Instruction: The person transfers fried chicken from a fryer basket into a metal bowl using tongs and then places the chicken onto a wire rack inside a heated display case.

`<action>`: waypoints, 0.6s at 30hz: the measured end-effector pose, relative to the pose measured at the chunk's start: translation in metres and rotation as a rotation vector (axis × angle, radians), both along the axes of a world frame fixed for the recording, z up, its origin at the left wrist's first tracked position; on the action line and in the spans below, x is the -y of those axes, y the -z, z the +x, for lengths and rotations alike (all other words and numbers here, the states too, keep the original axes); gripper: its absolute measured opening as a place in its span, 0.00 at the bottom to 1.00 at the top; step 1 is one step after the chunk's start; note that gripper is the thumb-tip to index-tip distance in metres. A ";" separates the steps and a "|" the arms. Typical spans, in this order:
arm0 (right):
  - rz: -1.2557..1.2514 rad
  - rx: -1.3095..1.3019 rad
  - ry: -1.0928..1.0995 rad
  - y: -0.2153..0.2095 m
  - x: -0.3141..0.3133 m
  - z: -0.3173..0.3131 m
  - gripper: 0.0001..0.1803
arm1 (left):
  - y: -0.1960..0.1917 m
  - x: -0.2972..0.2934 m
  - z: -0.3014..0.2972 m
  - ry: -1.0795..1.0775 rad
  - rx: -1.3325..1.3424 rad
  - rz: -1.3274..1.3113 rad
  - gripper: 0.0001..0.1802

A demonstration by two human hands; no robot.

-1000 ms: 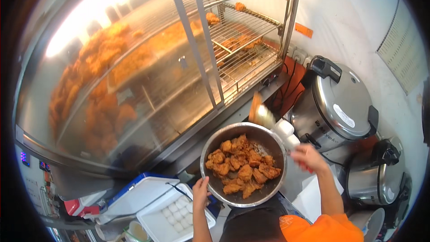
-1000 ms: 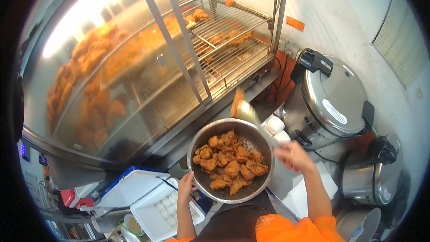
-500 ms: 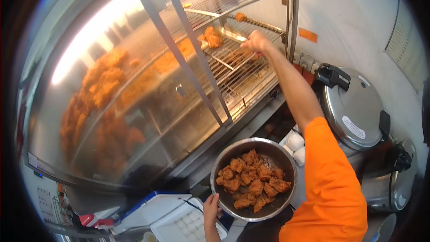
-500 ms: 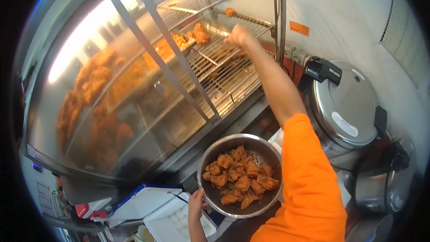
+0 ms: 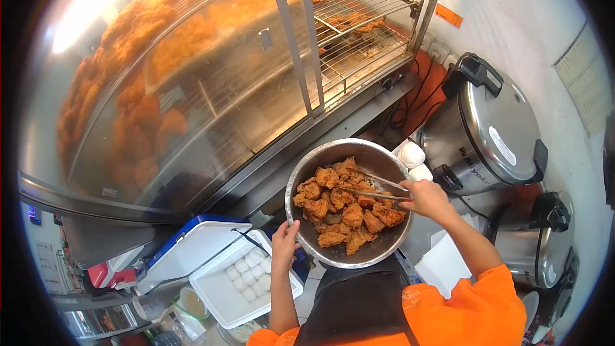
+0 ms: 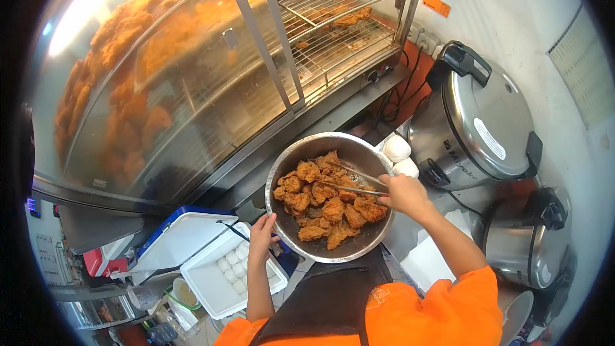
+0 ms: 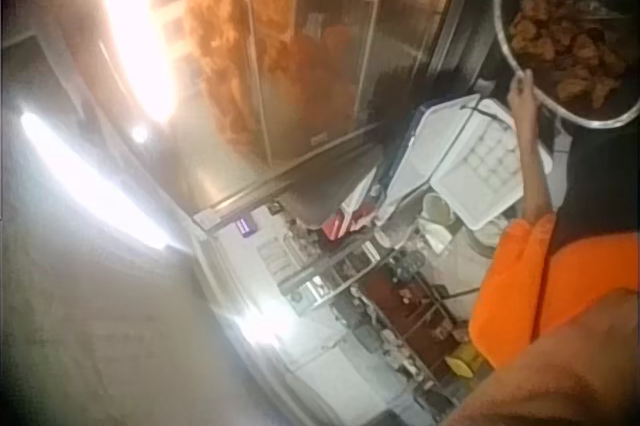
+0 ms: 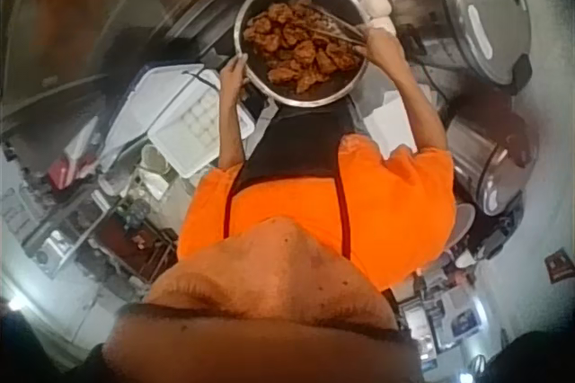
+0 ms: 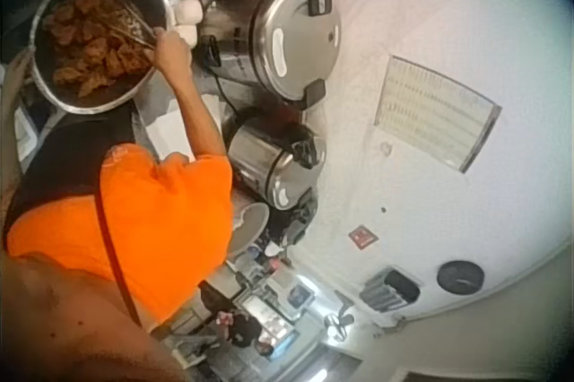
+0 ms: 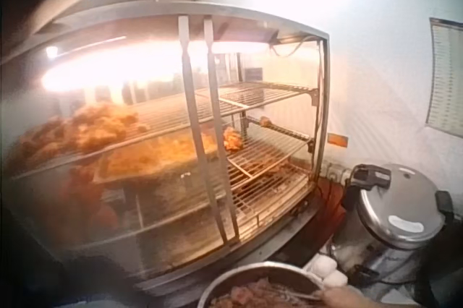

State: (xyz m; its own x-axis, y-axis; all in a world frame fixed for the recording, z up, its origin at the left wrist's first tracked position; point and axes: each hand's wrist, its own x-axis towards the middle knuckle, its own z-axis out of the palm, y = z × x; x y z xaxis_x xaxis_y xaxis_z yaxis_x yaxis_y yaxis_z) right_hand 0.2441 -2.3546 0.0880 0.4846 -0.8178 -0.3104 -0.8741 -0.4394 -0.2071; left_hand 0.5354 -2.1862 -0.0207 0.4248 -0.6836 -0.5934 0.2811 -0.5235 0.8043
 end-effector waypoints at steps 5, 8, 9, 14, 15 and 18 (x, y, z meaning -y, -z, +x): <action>-0.147 0.071 -0.115 0.052 0.005 0.027 0.18 | -0.002 0.002 0.001 0.035 0.005 -0.016 0.17; 0.034 0.145 -0.047 0.069 0.019 0.027 0.18 | 0.000 0.002 0.001 0.048 -0.022 -0.018 0.18; 0.032 0.378 -0.058 0.075 0.023 0.018 0.18 | 0.001 0.001 0.003 0.049 -0.030 -0.016 0.20; 0.131 0.944 0.319 0.025 0.039 -0.004 0.17 | 0.000 -0.007 0.001 -0.027 -0.046 0.013 0.21; -0.101 0.886 0.245 -0.005 0.061 0.006 0.16 | 0.001 -0.008 0.000 -0.035 -0.055 0.006 0.21; -0.669 0.771 0.091 -0.069 0.167 0.045 0.13 | 0.002 -0.006 0.000 -0.014 -0.053 -0.008 0.20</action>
State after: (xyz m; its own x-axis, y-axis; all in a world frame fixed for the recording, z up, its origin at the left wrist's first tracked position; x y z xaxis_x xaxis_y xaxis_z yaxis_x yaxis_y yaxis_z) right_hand 0.2891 -2.5214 0.1570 0.2866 -0.7531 0.5922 -0.6428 -0.6095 -0.4640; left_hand 0.5357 -2.1801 -0.0223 0.4025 -0.6828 -0.6097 0.3311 -0.5124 0.7924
